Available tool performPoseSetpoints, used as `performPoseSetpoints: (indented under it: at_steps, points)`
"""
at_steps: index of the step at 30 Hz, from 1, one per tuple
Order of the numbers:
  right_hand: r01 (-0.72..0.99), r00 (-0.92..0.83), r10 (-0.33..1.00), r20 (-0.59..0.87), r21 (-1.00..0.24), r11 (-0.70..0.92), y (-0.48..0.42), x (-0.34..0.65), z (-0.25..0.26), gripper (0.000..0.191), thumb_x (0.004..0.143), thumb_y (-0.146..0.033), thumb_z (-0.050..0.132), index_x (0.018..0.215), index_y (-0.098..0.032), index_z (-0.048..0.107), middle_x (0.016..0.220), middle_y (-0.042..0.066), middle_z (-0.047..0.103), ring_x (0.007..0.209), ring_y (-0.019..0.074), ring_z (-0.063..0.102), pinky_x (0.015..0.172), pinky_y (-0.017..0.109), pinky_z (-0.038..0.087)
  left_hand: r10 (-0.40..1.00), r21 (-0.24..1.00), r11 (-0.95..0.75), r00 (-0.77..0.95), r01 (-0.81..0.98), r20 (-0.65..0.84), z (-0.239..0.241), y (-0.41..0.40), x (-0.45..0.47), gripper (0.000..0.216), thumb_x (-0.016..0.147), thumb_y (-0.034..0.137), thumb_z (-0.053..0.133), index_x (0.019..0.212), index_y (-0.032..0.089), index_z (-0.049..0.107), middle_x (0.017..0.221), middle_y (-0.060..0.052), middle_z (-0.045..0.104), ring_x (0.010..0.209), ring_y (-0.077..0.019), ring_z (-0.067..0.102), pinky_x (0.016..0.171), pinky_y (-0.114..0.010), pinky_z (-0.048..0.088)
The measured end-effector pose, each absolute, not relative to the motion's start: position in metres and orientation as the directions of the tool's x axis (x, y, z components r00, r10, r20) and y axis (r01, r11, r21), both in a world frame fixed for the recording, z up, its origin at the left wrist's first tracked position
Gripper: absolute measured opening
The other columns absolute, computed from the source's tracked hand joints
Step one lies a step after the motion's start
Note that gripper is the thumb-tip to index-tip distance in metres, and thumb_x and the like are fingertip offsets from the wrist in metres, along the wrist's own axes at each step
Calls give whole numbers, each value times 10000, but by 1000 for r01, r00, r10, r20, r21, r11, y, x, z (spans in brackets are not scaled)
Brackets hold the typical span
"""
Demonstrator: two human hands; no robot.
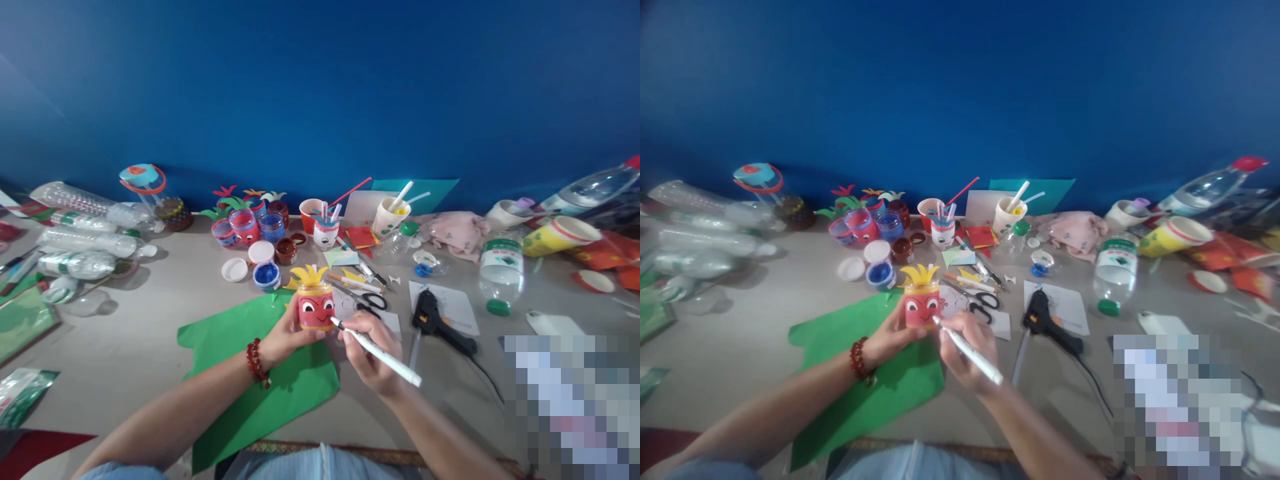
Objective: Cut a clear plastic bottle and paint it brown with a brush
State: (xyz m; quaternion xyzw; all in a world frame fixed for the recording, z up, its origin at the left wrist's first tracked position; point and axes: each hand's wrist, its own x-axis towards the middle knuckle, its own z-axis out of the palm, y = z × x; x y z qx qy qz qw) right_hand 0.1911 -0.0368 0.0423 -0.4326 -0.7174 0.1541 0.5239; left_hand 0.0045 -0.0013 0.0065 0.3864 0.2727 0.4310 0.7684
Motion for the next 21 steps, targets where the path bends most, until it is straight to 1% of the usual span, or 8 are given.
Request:
performPoseSetpoints:
  at_steps: [5, 9, 14, 17, 21]
  points:
    - [464, -79, 785, 614, -675, 574, -36, 191, 41, 121, 858, -138, 557, 941, -220, 591, 691, 11, 640, 600, 170, 621, 592, 294, 527, 875, 829, 328, 477, -453, -86, 5, -1, 5, 666, 691, 181, 860, 1265, 232, 528, 1136, -62, 683, 993, -226, 677, 934, -387, 515]
    - [445, -66, 778, 625, -679, 584, -37, 192, 40, 159, 857, -118, 551, 968, -223, 593, 715, 24, 653, 642, 188, 644, 621, 319, 542, 878, 825, 326, 471, -461, -84, 5, -2, 5, 669, 693, 160, 859, 1267, 239, 526, 1146, -63, 682, 985, -213, 674, 909, -364, 525]
    - [375, -71, 764, 641, -692, 616, -41, 189, 41, 184, 846, -96, 555, 974, -222, 593, 686, 9, 629, 609, 177, 633, 569, 300, 517, 883, 831, 319, 462, -456, -85, 4, -1, 5, 708, 673, 160, 870, 1285, 236, 521, 1148, -69, 679, 985, -211, 669, 876, -336, 528]
    - [372, -109, 754, 648, -676, 636, -42, 185, 44, 168, 836, -95, 573, 945, -220, 599, 665, -3, 623, 593, 167, 634, 564, 289, 510, 887, 850, 287, 457, -442, -62, 2, 0, 4, 708, 675, 172, 872, 1290, 245, 528, 1168, -63, 671, 1036, -219, 652, 919, -338, 505]
    - [385, -112, 753, 649, -670, 635, -42, 183, 47, 165, 830, -95, 575, 933, -221, 603, 673, -2, 636, 605, 172, 648, 561, 289, 508, 883, 865, 256, 469, -431, -27, 0, 0, 3, 717, 699, 180, 862, 1322, 268, 517, 1221, -62, 661, 1083, -235, 638, 960, -357, 482]
